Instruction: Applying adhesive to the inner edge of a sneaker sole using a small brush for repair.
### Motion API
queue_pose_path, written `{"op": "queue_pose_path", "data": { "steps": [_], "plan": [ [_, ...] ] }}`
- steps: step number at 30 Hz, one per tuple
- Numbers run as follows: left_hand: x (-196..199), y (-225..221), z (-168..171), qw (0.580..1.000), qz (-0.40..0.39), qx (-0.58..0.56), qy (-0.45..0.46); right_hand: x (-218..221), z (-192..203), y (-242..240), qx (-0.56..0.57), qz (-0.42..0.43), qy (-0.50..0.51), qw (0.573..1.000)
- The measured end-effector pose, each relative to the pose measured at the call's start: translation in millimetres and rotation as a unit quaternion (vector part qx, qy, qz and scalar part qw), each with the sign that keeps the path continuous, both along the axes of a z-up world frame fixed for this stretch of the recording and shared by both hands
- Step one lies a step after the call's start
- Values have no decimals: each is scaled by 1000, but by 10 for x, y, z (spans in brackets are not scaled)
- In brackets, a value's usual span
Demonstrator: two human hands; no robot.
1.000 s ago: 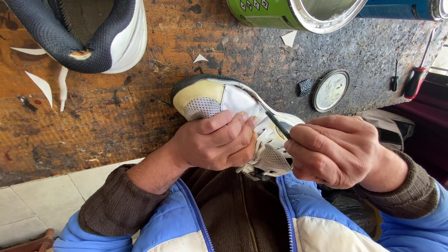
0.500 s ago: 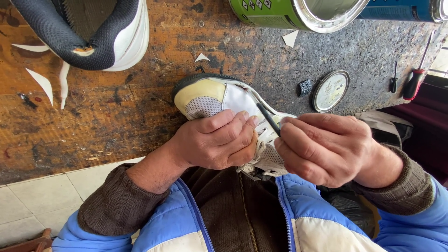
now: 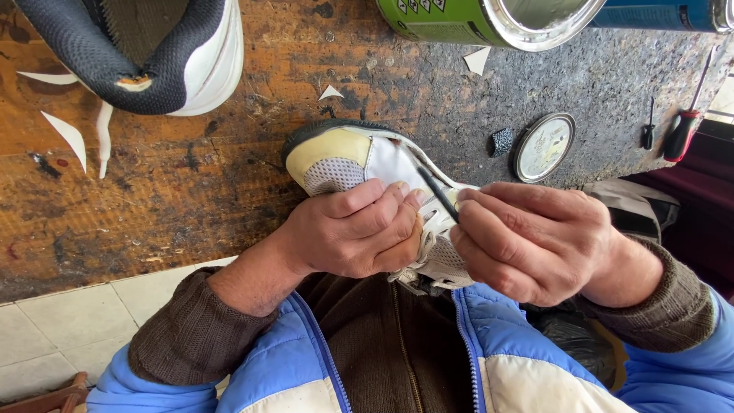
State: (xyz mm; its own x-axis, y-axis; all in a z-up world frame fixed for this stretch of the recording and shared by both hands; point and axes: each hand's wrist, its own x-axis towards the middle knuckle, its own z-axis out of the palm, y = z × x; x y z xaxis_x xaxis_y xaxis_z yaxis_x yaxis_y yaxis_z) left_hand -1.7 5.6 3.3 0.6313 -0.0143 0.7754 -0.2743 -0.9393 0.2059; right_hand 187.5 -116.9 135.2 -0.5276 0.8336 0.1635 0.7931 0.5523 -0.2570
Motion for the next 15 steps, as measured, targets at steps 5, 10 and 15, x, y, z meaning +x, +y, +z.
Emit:
{"op": "queue_pose_path", "data": {
  "steps": [5, 10, 15],
  "plan": [
    [8, 3, 5, 1000, 5, 2, -1, 65, 23, -155, -29, -32, 15, 999],
    [8, -15, -2, 1000, 1, 0, -4, 90, 29, -36, -34, -33, 49, 998],
    [14, -2, 7, 1000, 3, 5, -1, 151, 2, -166, -64, -74, 63, 993]
  ]
}}
